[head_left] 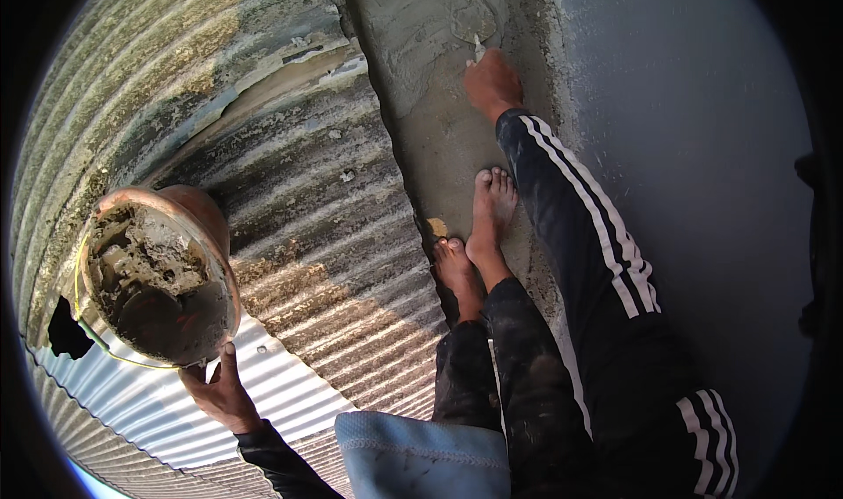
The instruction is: The person scoops cement from a bucket with a trowel and applies it to the edge of a corrugated metal roof, smoothing it along the seam. The person repeatedly scoops and spreads the cement to cover the joint between the roof and the wall.
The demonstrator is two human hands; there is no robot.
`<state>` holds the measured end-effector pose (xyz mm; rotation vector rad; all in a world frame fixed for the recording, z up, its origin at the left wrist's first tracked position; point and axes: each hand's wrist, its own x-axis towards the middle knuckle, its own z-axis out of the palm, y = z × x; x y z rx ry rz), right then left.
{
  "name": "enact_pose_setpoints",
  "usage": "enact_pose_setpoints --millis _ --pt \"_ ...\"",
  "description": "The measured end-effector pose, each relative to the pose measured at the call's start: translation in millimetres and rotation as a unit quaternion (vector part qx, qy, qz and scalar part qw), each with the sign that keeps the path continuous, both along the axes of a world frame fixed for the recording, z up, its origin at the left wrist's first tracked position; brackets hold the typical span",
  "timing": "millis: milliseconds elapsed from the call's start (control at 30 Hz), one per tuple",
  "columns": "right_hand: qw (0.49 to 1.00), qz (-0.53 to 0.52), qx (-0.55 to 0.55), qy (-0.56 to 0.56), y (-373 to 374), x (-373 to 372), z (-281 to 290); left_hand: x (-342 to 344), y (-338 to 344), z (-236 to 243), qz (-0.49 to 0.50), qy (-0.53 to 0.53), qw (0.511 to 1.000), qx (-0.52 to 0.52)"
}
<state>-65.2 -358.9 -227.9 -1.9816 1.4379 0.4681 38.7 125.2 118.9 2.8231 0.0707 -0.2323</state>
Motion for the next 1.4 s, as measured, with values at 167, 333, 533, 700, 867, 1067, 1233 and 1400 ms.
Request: enact_pose_setpoints --millis 167,333,533,700,867,1067,1233,1400 --pt "0.993 -0.087 0.065 0.045 70.3 -76.3 24.6 0.8 -6.1 2.1 0.004 -0.004 1.0 0.012" --pt "0.997 -0.039 0.064 0.024 109.8 -114.5 41.2 0.5 -5.1 6.3 0.001 0.007 1.0 0.014" --pt "0.998 -0.001 0.01 -0.067 -10.4 -33.6 2.5 3.2 2.9 9.2 -0.038 0.008 0.999 0.031" --pt "0.998 0.053 0.011 -0.033 12.6 -39.6 -0.8 6.6 1.2 18.2 -0.035 0.03 0.998 0.031" --pt "0.981 0.14 0.132 -0.01 97.5 -109.4 22.8 10.6 -0.1 26.9 -0.037 0.033 0.994 0.102" --pt "0.979 0.104 0.047 -0.171 162.7 -140.5 116.5 6.9 10.3 19.8 -0.068 -0.046 0.985 0.148" --pt "0.902 0.176 0.077 -0.386 167.0 -59.8 257.8 2.0 16.0 16.4 -0.059 -0.09 0.987 0.12" --pt "0.804 0.385 0.122 -0.437 197.1 43.9 351.4 0.0 17.3 15.2 -0.034 -0.073 0.993 0.086"
